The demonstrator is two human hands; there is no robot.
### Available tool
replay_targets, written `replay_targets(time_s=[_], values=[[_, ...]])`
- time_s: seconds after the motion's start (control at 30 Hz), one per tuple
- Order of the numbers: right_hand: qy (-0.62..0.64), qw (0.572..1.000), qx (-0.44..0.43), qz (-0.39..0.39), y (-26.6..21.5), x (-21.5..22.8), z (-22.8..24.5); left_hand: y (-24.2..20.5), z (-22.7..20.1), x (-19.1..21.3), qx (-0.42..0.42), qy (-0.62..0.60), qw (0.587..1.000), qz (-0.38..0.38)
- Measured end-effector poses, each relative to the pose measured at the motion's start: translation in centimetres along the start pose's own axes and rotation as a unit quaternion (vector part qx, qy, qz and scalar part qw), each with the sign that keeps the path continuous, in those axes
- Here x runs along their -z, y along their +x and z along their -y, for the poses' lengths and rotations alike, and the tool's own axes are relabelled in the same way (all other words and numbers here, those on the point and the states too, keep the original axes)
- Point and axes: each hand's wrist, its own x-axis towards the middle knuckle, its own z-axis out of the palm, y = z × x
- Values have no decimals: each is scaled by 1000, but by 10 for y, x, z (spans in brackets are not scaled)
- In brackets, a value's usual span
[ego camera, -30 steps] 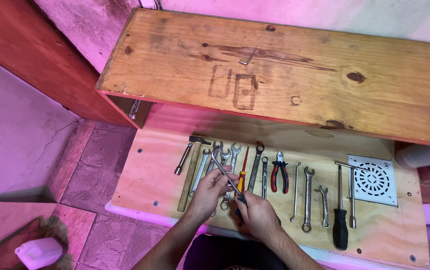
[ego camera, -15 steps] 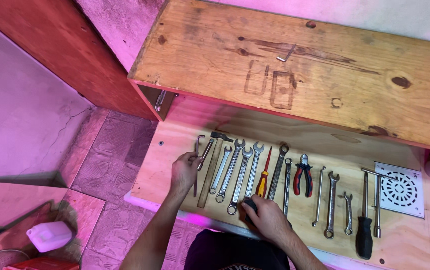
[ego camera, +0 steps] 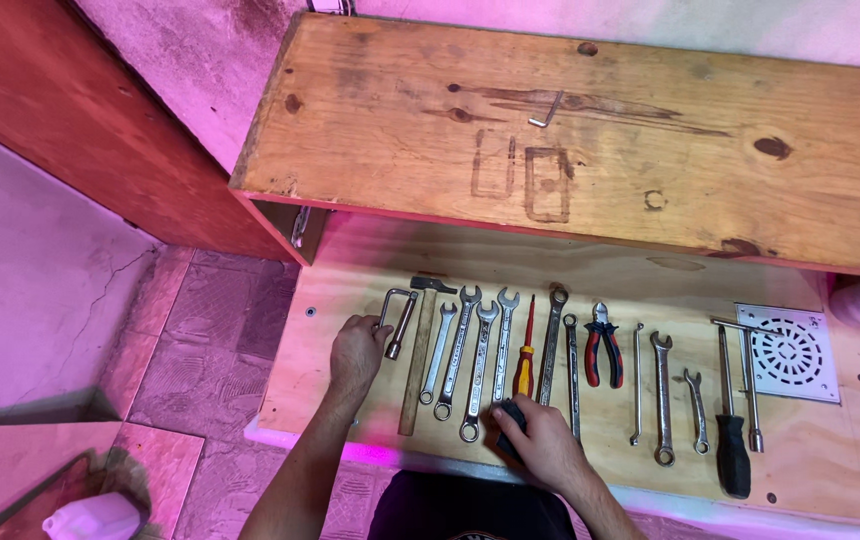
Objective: The person wipes multiple hand tools with a black cloth, including wrenches, pliers, a hammer, and screwdrivers, then wipes the wooden workbench surface. The tools are handled one at a time and placed back on the bench after cleaning.
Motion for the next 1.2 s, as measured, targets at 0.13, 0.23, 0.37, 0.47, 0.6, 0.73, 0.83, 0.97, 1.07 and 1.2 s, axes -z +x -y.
replay_targets(time_s=[0.13, 0.23, 0.37, 0.47, 0.6, 0.73, 0.83, 0.97, 1.07, 1.2], values=[[36, 999, -24, -15, -6, 10, 6, -1, 6, -3, 2, 32, 999, 13], [77, 996, -41, -29, -13, 20, 9, -9, -10, 5, -39, 52, 997, -36], [141, 987, -50, -50, -17, 23, -7, -22, -78, 43, 8, 44, 999, -9], [215, 967, -137, 2, -33, 57, 23, -34, -128, 54, -11, 10, 1000, 25], [232, 966, -115, -20, -21, 44, -24, -33, -194, 64, -134, -8, 990, -36], [257, 957, -132, -23, -19, 51, -47, -12, -273, 88, -303, -66, 944, -114], [245, 956, -160, -23, -23, 65, -53, 22, -319, 93, -377, -53, 912, -153], [282, 936, -212, -10, -38, 93, -45, 68, -383, 113, -362, 14, 912, -193], [268, 943, -198, -20, -33, 85, -86, 115, -413, 107, -317, 85, 931, -158], [308, 934, -161, -81, -42, 81, -114, 169, -417, 74, -314, 170, 900, -252]])
